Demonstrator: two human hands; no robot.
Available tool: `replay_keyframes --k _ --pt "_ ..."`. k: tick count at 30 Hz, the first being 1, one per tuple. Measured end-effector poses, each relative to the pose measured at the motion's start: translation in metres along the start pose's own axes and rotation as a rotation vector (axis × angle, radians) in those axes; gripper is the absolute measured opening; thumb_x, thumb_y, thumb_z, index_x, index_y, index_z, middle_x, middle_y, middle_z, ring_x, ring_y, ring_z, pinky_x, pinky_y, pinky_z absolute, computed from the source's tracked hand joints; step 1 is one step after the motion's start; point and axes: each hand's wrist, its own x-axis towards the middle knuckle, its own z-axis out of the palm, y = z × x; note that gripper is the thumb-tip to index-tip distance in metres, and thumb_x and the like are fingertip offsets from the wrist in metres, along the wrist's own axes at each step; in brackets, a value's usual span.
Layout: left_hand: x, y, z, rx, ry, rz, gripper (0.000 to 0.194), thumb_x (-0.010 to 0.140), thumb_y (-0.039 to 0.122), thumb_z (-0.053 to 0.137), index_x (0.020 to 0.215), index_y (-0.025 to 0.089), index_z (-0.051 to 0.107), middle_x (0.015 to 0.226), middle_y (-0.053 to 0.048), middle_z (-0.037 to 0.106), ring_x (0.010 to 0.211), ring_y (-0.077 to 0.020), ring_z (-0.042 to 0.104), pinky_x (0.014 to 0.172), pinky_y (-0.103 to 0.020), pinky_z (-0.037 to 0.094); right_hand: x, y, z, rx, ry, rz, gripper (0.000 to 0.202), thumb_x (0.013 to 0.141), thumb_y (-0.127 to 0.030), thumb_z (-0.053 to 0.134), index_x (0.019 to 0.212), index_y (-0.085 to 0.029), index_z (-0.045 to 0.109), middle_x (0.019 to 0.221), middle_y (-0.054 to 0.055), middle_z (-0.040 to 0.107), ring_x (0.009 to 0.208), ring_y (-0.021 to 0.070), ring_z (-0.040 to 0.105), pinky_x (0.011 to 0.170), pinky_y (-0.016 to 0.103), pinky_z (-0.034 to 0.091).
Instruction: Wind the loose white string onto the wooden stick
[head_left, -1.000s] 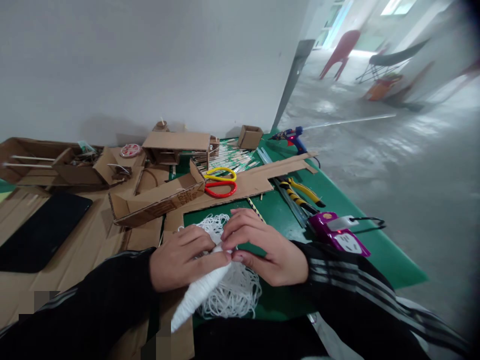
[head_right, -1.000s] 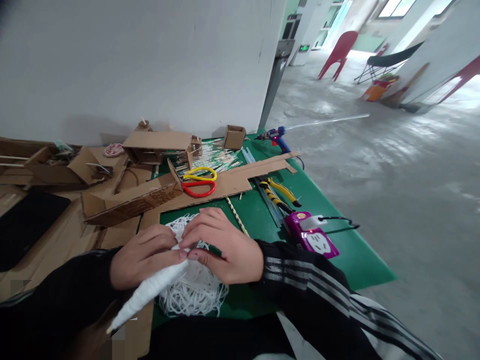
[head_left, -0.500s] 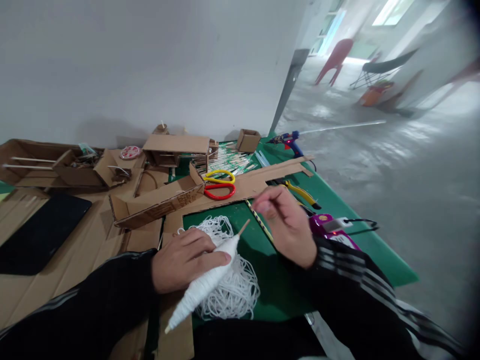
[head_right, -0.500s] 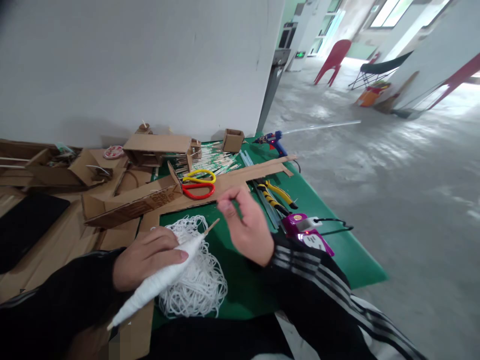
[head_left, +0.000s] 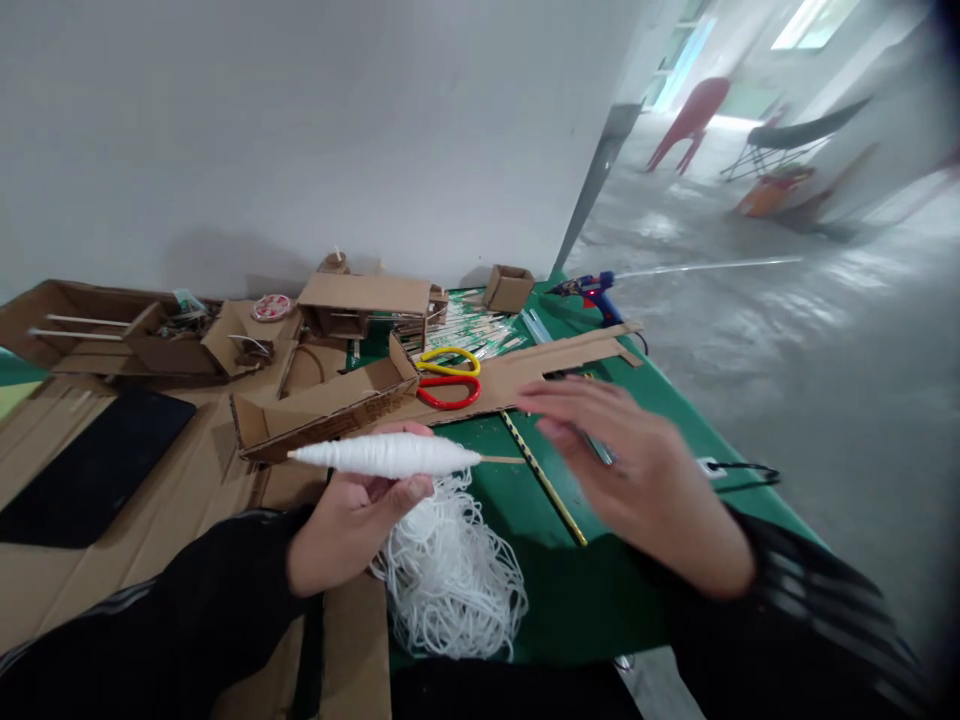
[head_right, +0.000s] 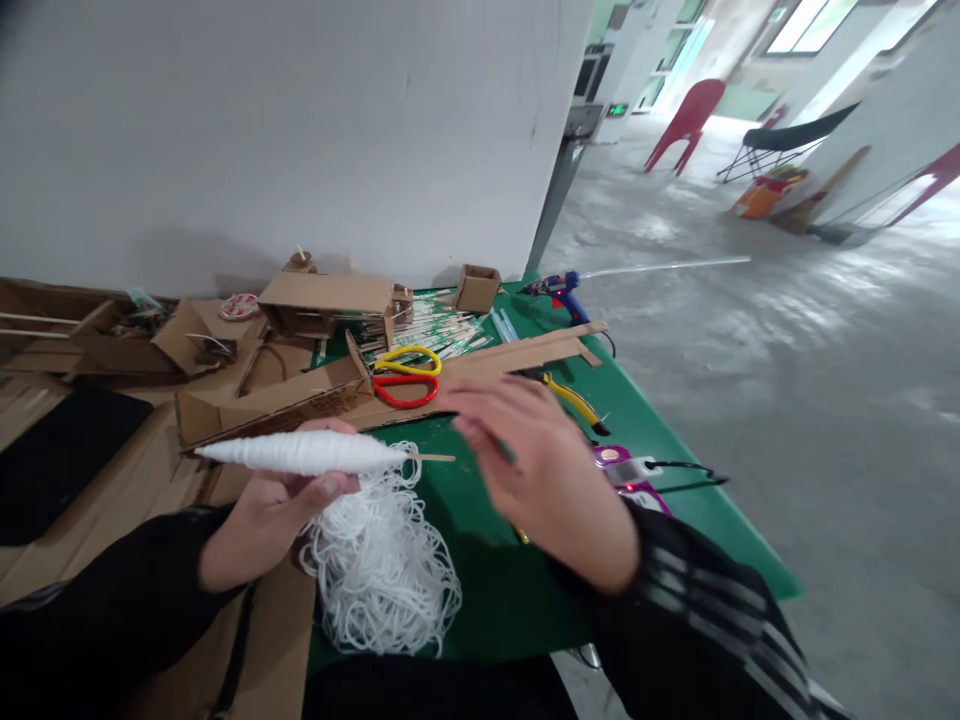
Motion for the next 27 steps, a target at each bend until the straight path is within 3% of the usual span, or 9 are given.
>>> replay_keyframes --k 2,4,7,12,16,21,27 --pt "0.001 0.002 -0.001 -0.054 0.011 -0.05 0.028 0.084 0.027 0.064 0.109 0.019 0.054 0.1 -0.003 0.061 0.079 -0.0123 0.06 0.071 -0.022 0.051 0.003 -0.017 0.014 0.001 -0.196 -0.05 0.03 0.088 -0.02 0.056 0.118 -0.02 0.055 0.115 0.007 0.066 0.106 0.0246 0.059 0.097 0.046 0.041" --pt "0.001 0.003 -0.003 -0.1 0.005 -0.074 0.031 0.084 0.028 0.064 0.111 0.02 0.052 0.091 -0.001 0.063 0.075 -0.0111 0.06 0.07 -0.021 0.05 0.003 -0.025 0.026 0.029 -0.261 -0.036 0.015 0.088 -0.018 0.055 0.102 -0.017 0.058 0.096 0.006 0.069 0.09 0.0223 0.062 0.084 0.04 0.046" --pt "0.001 0.001 -0.005 -0.164 -0.011 -0.089 0.036 0.085 0.027 0.065 0.117 0.021 0.049 0.077 0.002 0.064 0.072 -0.0102 0.059 0.069 -0.02 0.048 -0.002 -0.022 0.038 0.076 -0.187 -0.036 0.011 0.092 -0.016 0.047 0.09 -0.018 0.058 0.082 0.003 0.068 0.075 0.0185 0.061 0.072 0.034 0.046" --pt "0.001 -0.004 -0.005 -0.229 -0.002 -0.074 0.038 0.086 0.027 0.063 0.12 0.019 0.05 0.071 0.002 0.062 0.069 -0.0096 0.057 0.068 -0.021 0.047 -0.011 -0.013 0.047 0.178 -0.021 0.076 0.013 0.092 -0.02 0.052 0.104 -0.019 0.051 0.092 0.004 0.066 0.083 0.0152 0.063 0.073 0.026 0.047" --pt "0.001 -0.007 -0.005 -0.237 -0.001 -0.086 0.045 0.086 0.029 0.064 0.127 0.019 0.048 0.073 0.002 0.062 0.07 -0.0098 0.056 0.067 -0.021 0.046 -0.013 -0.01 0.051 0.168 -0.021 0.073 0.002 0.091 -0.017 0.051 0.091 -0.019 0.051 0.081 0.001 0.061 0.074 0.0133 0.06 0.066 0.023 0.045" --pt "0.0 -0.011 -0.007 -0.254 0.006 -0.093 0.053 0.086 0.032 0.064 0.134 0.019 0.044 0.073 0.001 0.061 0.069 -0.0099 0.055 0.066 -0.021 0.045 -0.014 -0.007 0.054 0.165 0.063 0.023 0.004 0.09 -0.015 0.053 0.091 -0.019 0.055 0.081 0.001 0.063 0.074 0.0132 0.059 0.068 0.024 0.043" --pt "0.002 -0.012 -0.008 -0.247 0.044 -0.082 0.056 0.086 0.031 0.064 0.135 0.019 0.042 0.074 0.001 0.062 0.07 -0.0105 0.055 0.069 -0.022 0.045 -0.014 -0.004 0.055 0.113 0.051 0.007 0.008 0.093 -0.017 0.049 0.087 -0.017 0.056 0.076 0.003 0.062 0.069 0.0139 0.057 0.065 0.024 0.041"
